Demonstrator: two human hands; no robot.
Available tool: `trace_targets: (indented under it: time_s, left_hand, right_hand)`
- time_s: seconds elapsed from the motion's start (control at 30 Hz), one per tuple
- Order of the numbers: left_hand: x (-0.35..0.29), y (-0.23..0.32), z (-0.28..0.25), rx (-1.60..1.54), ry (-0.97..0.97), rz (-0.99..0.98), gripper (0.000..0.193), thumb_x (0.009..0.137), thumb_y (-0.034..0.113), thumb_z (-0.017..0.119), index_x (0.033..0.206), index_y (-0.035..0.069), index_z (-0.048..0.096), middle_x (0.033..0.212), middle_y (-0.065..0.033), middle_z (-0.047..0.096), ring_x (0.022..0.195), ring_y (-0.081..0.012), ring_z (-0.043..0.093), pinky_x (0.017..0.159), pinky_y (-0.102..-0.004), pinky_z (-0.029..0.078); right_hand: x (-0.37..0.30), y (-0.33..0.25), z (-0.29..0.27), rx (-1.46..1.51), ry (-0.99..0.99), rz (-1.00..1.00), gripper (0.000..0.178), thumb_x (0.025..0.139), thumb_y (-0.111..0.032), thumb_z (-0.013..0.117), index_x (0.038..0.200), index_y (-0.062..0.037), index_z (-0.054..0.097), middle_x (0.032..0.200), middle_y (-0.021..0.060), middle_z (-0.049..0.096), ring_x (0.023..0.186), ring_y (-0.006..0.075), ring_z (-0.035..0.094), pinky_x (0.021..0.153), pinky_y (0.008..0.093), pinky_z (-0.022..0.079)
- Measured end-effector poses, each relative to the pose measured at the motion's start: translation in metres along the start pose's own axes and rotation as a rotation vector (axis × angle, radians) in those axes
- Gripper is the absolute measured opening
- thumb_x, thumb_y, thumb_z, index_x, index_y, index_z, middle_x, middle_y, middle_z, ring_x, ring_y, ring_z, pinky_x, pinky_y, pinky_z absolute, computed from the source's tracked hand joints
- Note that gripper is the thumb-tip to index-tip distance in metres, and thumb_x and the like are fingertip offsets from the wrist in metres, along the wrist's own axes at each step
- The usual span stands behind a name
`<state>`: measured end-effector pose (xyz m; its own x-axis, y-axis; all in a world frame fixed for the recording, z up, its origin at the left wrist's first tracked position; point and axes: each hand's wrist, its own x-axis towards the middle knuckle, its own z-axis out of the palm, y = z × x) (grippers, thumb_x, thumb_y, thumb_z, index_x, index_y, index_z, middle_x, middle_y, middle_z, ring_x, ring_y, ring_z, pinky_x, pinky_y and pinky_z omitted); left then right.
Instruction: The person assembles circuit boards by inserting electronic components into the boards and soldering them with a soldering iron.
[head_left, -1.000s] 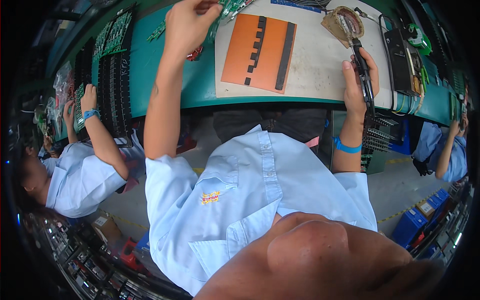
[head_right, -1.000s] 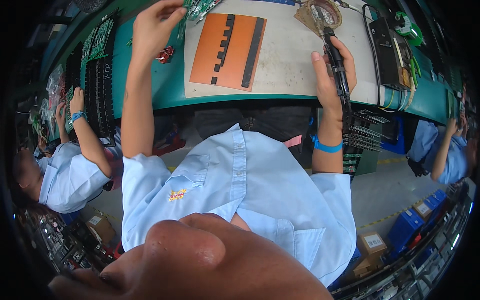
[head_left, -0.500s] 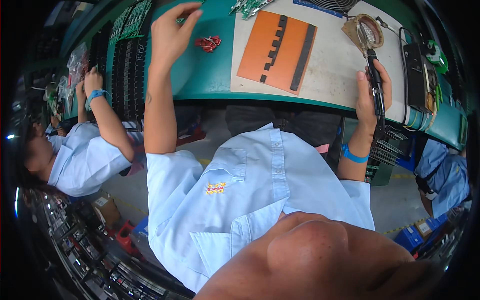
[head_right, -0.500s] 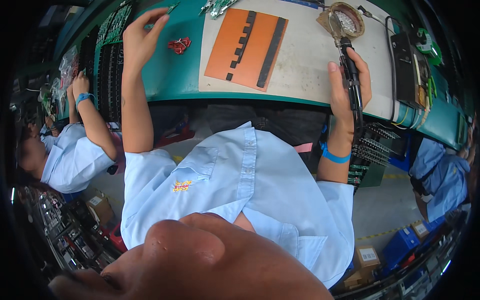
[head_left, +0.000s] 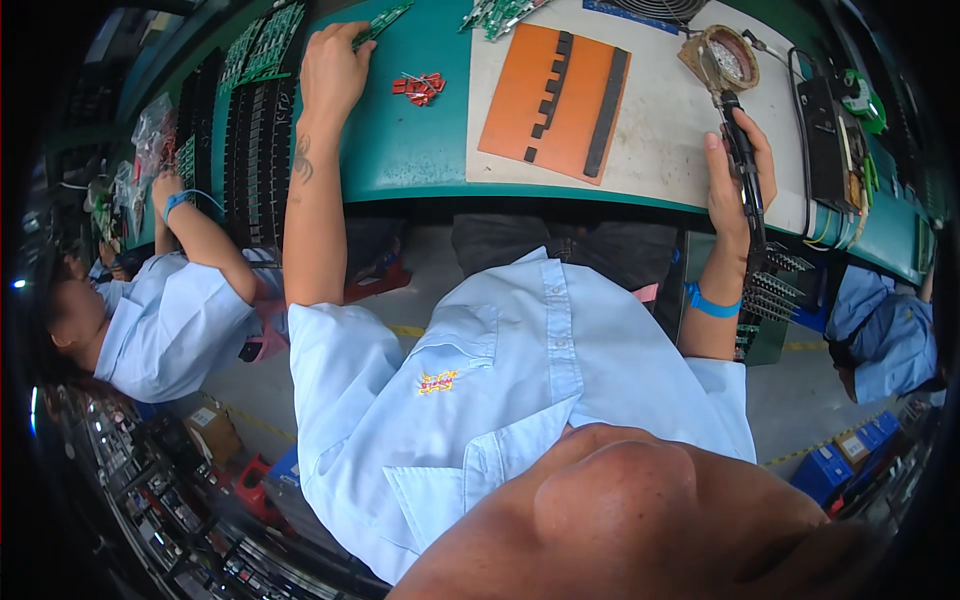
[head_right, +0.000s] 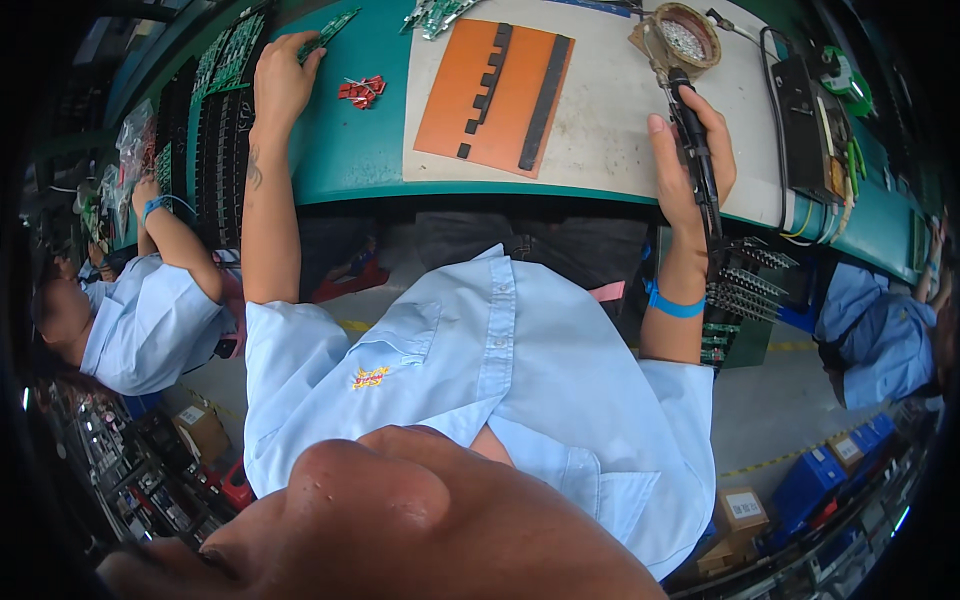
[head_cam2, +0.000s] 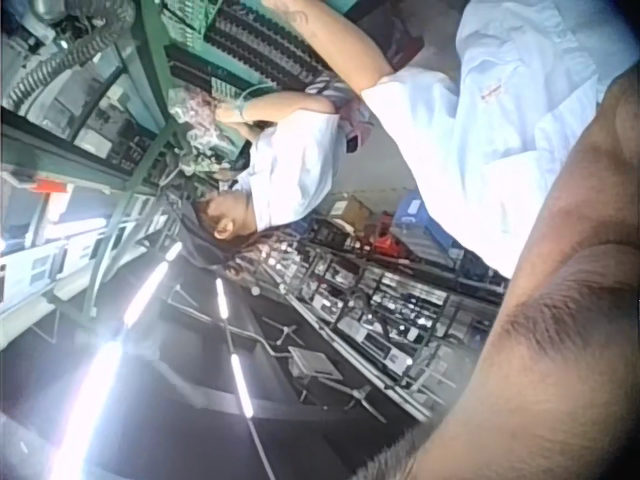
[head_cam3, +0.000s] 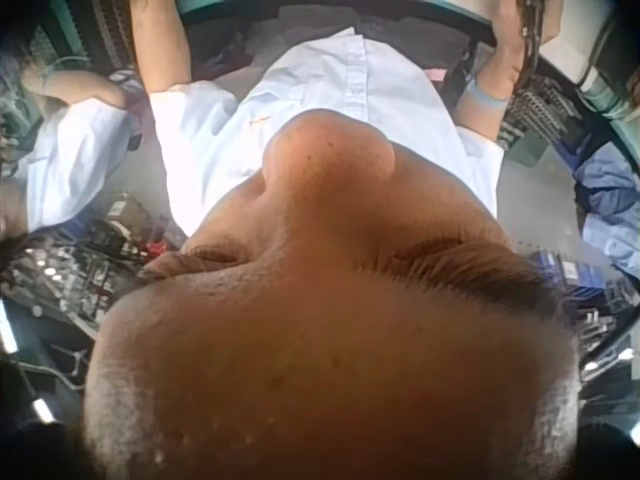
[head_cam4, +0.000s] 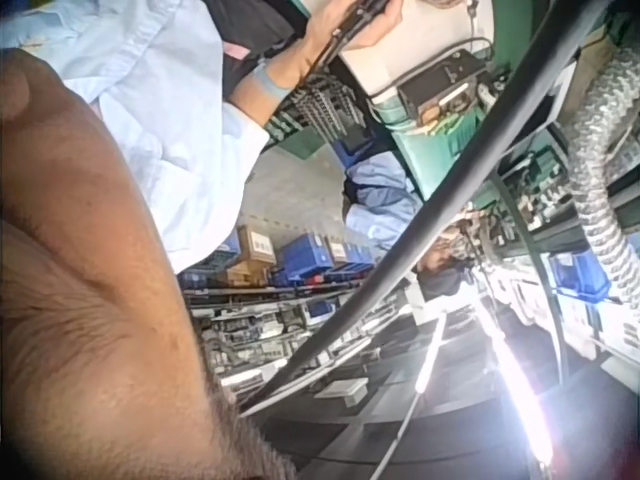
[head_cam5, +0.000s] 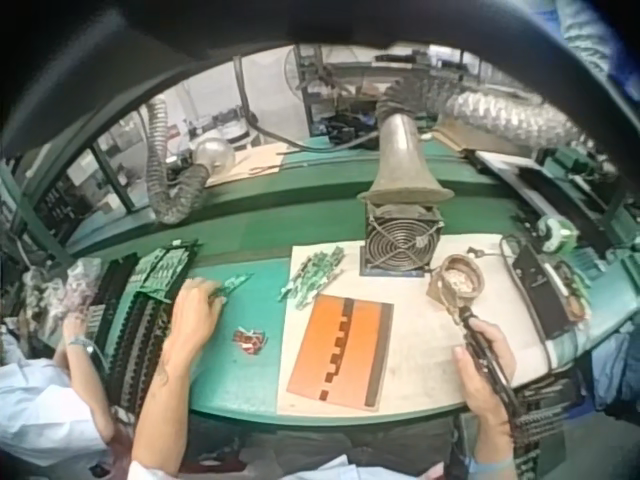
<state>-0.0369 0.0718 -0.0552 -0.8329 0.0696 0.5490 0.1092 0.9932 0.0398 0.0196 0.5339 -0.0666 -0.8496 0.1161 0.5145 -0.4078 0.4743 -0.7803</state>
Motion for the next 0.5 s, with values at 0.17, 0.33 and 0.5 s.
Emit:
trace_targets:
  time_s: [0.17, 0.33, 0.5]
  left_hand:
    - [-0.003, 0.009, -0.007, -0.005, -0.166, -0.136, 0.021, 0.088, 0.012, 0.071, 0.108, 0.006, 0.076, 0.100, -0.0070, 0.075, 0.084, -0.0287, 0.067, 0.076, -0.0380, 0.055]
    - [-0.017, 0.026, -0.031, -0.184, -0.099, -0.075, 0.023, 0.088, 0.006, 0.068, 0.110, 0.007, 0.075, 0.100, -0.0070, 0.075, 0.082, -0.0267, 0.066, 0.074, -0.0358, 0.054]
    - [-0.042, 0.042, -0.050, -0.465, -0.226, -0.102, 0.034, 0.087, -0.004, 0.064, 0.117, 0.007, 0.073, 0.104, -0.0063, 0.075, 0.081, -0.0220, 0.065, 0.071, -0.0308, 0.051]
  right_hand:
    - [-0.002, 0.004, 0.000, 0.019, -0.008, 0.010, 0.040, 0.085, -0.008, 0.079, 0.123, -0.0035, 0.067, 0.104, 0.0078, 0.070, 0.079, 0.0147, 0.062, 0.076, 0.0260, 0.051]
    - [-0.001, 0.002, 0.000, 0.020, -0.019, 0.025, 0.039, 0.085, -0.007, 0.078, 0.123, -0.0034, 0.067, 0.105, 0.0078, 0.070, 0.080, 0.0143, 0.062, 0.076, 0.0259, 0.051]
    - [0.000, 0.003, 0.001, 0.034, -0.014, -0.045, 0.039, 0.084, -0.005, 0.078, 0.121, -0.0038, 0.069, 0.105, 0.0077, 0.070, 0.081, 0.0159, 0.063, 0.076, 0.0257, 0.051]
